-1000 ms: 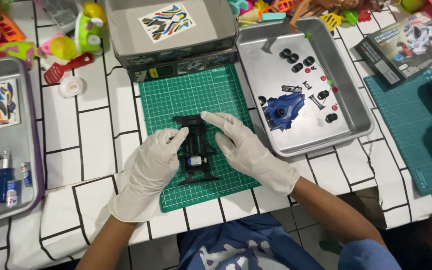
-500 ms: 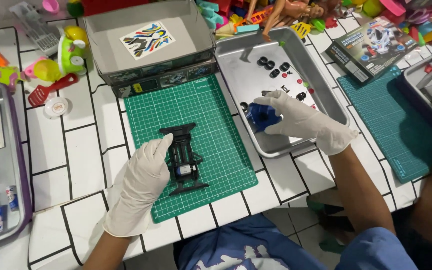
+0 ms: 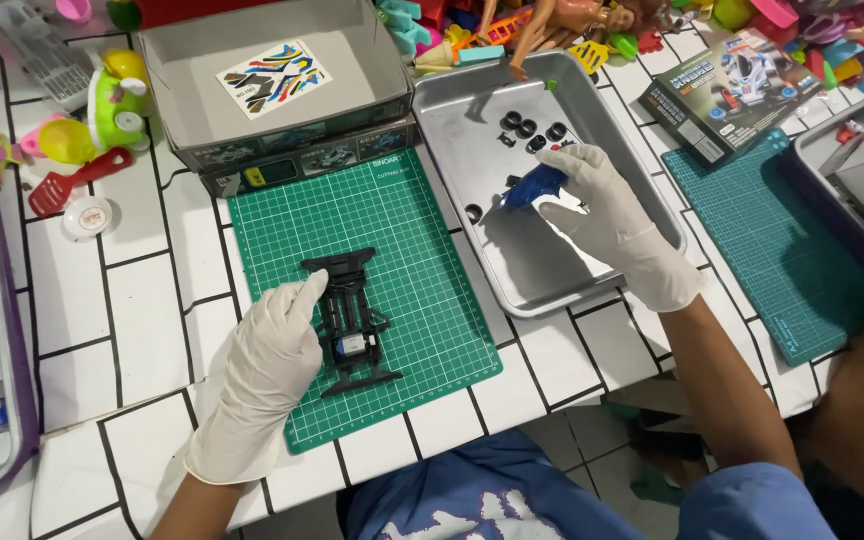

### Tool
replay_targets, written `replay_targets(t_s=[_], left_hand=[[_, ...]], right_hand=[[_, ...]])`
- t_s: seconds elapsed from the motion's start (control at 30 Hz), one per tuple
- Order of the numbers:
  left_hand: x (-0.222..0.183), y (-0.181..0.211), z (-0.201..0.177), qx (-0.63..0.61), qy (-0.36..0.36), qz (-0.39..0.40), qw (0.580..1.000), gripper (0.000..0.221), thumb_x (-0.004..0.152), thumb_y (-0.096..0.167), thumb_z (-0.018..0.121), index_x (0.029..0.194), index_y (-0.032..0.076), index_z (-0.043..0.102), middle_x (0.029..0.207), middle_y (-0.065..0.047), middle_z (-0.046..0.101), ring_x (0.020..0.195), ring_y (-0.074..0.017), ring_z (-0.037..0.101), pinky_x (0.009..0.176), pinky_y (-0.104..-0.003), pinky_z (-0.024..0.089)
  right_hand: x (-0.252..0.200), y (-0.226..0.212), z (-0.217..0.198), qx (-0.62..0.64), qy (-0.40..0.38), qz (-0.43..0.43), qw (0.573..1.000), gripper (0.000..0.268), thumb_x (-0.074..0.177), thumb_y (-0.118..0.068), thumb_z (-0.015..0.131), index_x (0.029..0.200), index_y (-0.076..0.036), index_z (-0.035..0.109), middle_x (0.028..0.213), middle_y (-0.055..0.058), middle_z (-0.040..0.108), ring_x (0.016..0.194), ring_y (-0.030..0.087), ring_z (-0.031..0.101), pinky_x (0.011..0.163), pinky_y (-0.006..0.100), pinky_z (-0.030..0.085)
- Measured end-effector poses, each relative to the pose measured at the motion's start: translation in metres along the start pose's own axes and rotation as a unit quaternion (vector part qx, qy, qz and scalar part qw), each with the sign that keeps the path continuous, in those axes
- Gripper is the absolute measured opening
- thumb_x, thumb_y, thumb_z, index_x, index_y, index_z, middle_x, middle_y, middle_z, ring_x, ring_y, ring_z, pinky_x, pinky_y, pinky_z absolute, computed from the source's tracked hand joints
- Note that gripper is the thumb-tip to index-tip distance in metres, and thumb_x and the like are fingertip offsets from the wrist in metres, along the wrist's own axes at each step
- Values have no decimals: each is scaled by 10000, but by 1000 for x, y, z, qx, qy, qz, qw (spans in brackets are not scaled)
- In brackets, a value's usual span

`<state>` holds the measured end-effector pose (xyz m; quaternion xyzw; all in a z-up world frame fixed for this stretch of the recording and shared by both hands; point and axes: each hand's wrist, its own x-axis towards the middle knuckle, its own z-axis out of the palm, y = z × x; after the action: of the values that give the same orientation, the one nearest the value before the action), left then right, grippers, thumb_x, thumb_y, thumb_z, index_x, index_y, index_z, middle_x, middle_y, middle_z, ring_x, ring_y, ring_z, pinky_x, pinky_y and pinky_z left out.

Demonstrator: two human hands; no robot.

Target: Assembling a model toy car by installing batteries and snapping plastic components onto the chassis.

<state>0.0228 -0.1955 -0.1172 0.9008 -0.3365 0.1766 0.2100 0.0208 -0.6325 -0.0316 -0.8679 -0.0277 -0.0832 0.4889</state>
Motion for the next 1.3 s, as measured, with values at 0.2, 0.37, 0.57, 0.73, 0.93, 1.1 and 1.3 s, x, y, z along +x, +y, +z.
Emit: replay_targets(t_s=[0.2,0.37,0.57,0.73,0.93,1.1,1.3], left_hand=[[-2,-1,6,26,13,6,1000,726,816,-87,484,1517,96,531,974,-48,570,821,-234,592,695,-347,519],[12,20,-21,68,52,-17,996,702,762,-139,447,1417,61,603,869,-41,544,714,-223,520,579,-332,434],[34,26,-38,45,85,-16,995,654,756,-204,433,1342,12,628,1186,-139,575,990,-316,569,736,-391,473],[75,14,-53,-57,-10,-3,998,725,732,-234,310,1335,46,598,1422,-143,641,1196,-376,670,771,-435,494],[64,10,-61,-68,-144,2,987,453,969,10,387,1351,83,620,1101,-113,744,867,-319,663,822,-502,507],[46,14,-62,-147,-39,-142,978,439,968,49,448,1384,91,582,1226,-82,728,1122,-298,670,959,-439,513],[34,-8,-43,-237,1,-121,964,500,934,-31,530,1413,83,615,1169,-80,734,1130,-265,670,1033,-411,493]], right_hand=[[-24,-100,-4,86,-15,166,982,616,868,71,666,1444,-113,551,1432,73,508,1366,223,555,1096,355,505],[-26,-90,-9,-95,-145,164,971,534,888,-63,641,1410,-167,598,1489,75,541,1400,260,517,1140,443,419],[-30,-112,0,-232,-127,152,952,438,924,-234,652,1362,-213,660,1441,56,612,1337,215,561,1121,382,415],[-18,-106,15,-205,-84,137,966,438,928,-97,654,1364,-136,661,1412,122,641,1235,248,616,1031,367,472],[-4,-72,-8,-325,-87,253,907,508,910,-221,645,1418,-240,633,1493,62,570,1350,259,516,1111,439,376],[2,-28,-61,-264,-10,197,944,279,960,-173,613,1182,-143,779,1113,33,753,977,150,663,865,271,489],[10,-29,-39,-258,-16,269,928,421,804,-141,775,1197,-293,769,1060,75,774,1069,261,712,935,384,548]])
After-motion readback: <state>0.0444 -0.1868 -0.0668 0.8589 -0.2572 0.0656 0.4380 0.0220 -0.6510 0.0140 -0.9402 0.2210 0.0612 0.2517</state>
